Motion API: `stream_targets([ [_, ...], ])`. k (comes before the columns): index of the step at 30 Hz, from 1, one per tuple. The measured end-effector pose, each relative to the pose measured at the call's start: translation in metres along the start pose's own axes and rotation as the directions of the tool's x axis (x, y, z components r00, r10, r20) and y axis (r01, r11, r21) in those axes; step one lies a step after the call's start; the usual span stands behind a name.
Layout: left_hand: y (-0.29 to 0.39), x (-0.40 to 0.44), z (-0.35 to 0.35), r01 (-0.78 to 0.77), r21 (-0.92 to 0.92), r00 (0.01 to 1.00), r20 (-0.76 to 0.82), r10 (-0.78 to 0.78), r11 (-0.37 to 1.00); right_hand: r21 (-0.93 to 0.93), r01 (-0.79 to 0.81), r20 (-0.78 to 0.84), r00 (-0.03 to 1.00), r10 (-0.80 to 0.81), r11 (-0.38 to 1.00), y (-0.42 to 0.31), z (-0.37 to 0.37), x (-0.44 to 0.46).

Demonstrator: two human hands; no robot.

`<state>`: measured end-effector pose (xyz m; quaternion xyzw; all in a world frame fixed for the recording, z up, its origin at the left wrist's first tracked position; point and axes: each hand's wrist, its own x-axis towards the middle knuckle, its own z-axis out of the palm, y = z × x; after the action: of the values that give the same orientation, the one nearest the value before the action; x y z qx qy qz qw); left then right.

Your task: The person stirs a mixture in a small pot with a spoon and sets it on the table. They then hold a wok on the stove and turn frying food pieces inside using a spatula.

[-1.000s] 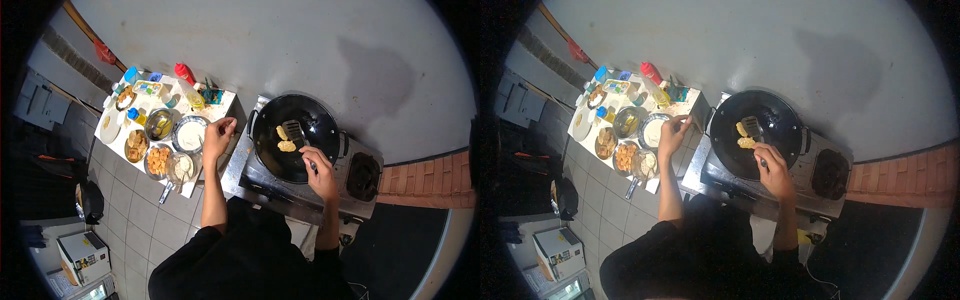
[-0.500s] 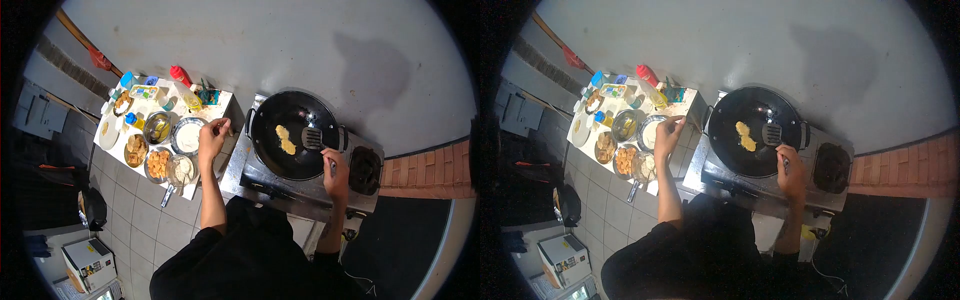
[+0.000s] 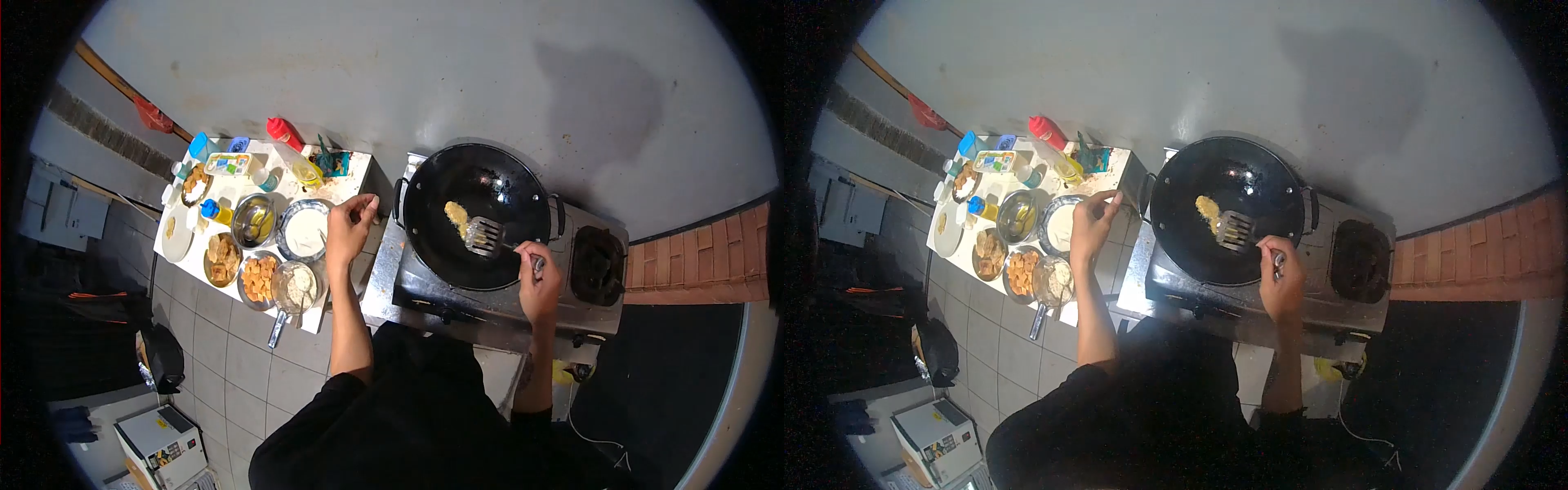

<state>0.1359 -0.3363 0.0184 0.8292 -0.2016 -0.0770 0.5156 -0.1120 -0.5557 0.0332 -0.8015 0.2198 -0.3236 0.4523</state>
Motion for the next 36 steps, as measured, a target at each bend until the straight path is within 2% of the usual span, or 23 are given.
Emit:
stream_targets([
  [2, 0.003, 0.000, -0.001, 0.005, -0.003, 1.000, 0.010, -0.005, 1.000, -0.010, -0.022, -0.015, 1.000, 0.021, 1.000, 0.001, -0.007, 0.002],
  [8, -0.009, 0.004, 0.003, -0.026, 0.065, 1.000, -0.014, 0.027, 0.998, 0.110, -0.131, -0.330, 0.930, 0.161, 0.985, 0.001, -0.011, 0.006],
  [12, -0.005, 0.003, 0.006, -0.038, 0.062, 0.999, 0.012, 0.037, 0.997, 0.060, -0.204, -0.290, 0.933, 0.212, 0.977, 0.006, -0.003, 0.000],
  [14, -0.001, 0.003, 0.007, -0.036, 0.059, 0.999, 0.028, 0.034, 0.998, 0.127, -0.185, -0.302, 0.928, 0.216, 0.974, 0.012, 0.006, -0.003],
  [20, -0.002, 0.001, 0.012, -0.074, 0.099, 0.997, 0.028, 0.071, 0.992, 0.091, -0.169, -0.266, 0.946, 0.187, 0.981, 0.021, 0.010, -0.010],
  [25, 0.003, -0.001, 0.015, -0.062, 0.060, 0.997, 0.055, 0.058, 0.996, 0.036, -0.167, -0.242, 0.955, 0.170, 0.985, 0.026, 0.007, -0.003],
  [28, 0.000, -0.001, 0.017, -0.047, 0.019, 0.996, 0.081, 0.045, 0.999, 0.032, -0.082, -0.245, 0.966, 0.087, 0.996, 0.020, 0.011, -0.002],
  [30, 0.000, -0.001, 0.018, -0.040, 0.033, 0.996, 0.076, 0.037, 0.999, -0.061, -0.050, -0.169, 0.985, 0.039, 0.997, 0.012, 0.002, -0.001],
  [31, 0.000, -0.001, 0.018, -0.034, 0.046, 0.997, 0.069, 0.030, 0.998, -0.061, -0.051, -0.169, 0.985, 0.040, 0.997, 0.011, -0.001, 0.000],
  [33, 0.004, -0.002, 0.018, -0.050, 0.054, 0.997, 0.065, 0.047, 0.997, 0.040, -0.144, -0.159, 0.976, 0.149, 0.989, 0.011, -0.005, 0.003],
  [36, 0.006, -0.003, 0.018, -0.073, 0.052, 0.996, 0.059, 0.070, 0.996, 0.101, -0.109, -0.221, 0.967, 0.129, 0.989, 0.002, -0.005, 0.004],
])
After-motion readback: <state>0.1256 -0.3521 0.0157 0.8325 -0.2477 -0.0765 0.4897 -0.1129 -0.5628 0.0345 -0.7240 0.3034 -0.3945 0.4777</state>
